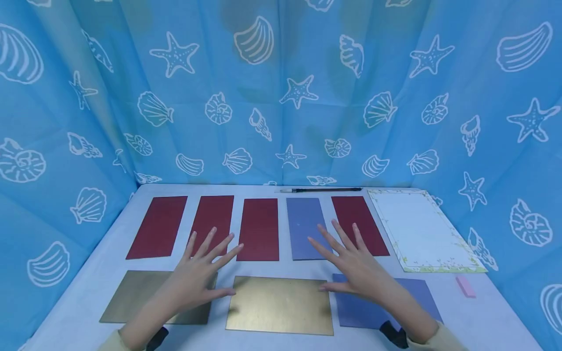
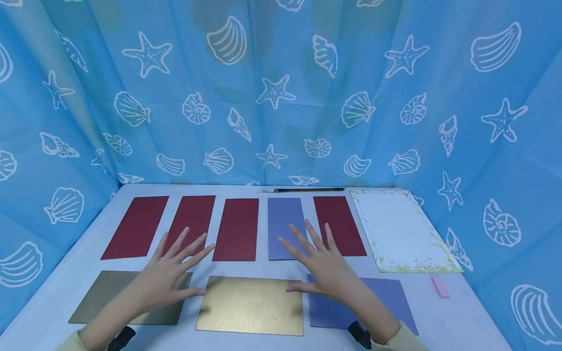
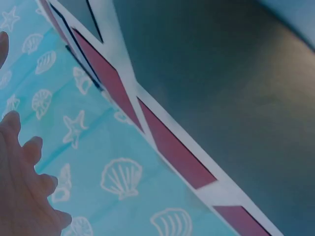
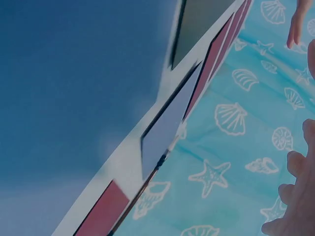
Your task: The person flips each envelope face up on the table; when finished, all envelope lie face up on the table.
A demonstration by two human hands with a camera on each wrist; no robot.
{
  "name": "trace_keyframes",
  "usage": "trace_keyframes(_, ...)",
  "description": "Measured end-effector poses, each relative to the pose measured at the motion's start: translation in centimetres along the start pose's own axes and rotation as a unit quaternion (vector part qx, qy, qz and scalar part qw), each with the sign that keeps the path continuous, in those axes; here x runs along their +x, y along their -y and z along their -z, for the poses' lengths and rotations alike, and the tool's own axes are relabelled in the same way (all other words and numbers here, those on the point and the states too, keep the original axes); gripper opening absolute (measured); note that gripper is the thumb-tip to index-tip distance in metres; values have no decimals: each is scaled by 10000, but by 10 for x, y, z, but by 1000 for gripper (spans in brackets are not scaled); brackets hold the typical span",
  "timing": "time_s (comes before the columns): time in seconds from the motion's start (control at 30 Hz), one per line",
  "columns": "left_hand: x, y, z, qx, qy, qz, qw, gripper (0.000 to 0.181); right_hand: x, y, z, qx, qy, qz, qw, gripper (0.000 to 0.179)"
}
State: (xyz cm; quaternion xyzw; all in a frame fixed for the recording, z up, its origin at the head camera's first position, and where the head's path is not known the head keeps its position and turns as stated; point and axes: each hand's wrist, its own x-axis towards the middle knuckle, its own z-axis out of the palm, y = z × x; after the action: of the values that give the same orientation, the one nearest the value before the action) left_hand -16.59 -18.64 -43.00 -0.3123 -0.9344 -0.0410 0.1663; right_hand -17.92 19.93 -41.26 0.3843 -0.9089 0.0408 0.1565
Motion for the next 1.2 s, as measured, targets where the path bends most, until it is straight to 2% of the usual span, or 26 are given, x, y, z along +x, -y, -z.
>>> trace_keyframes(0.23,-20,9,5,124,168,328,9992,95,17,12,-4,121,22,134,9998,101)
trace_keyframes(0.43,-38,15,8,287,230,527,9979,97,29,25,-6,309,197,135,9992,97)
trace_keyframes(0.8,-71,25,9,292,-136,706,9970,95,49,40,-13,478,107,366,9981,99)
trace_keyframes(0.9,-79,27,11,319,-129,903,9953,95,55,45,-14,513,133,447,9976,100)
trace_keyframes(1.03,-92,30,13,372,85,1268,9912,98,64,52,-15,548,180,518,9970,101)
trace_keyframes(1.2,-106,34,17,222,308,1633,9858,98,75,61,-18,662,301,604,9955,100)
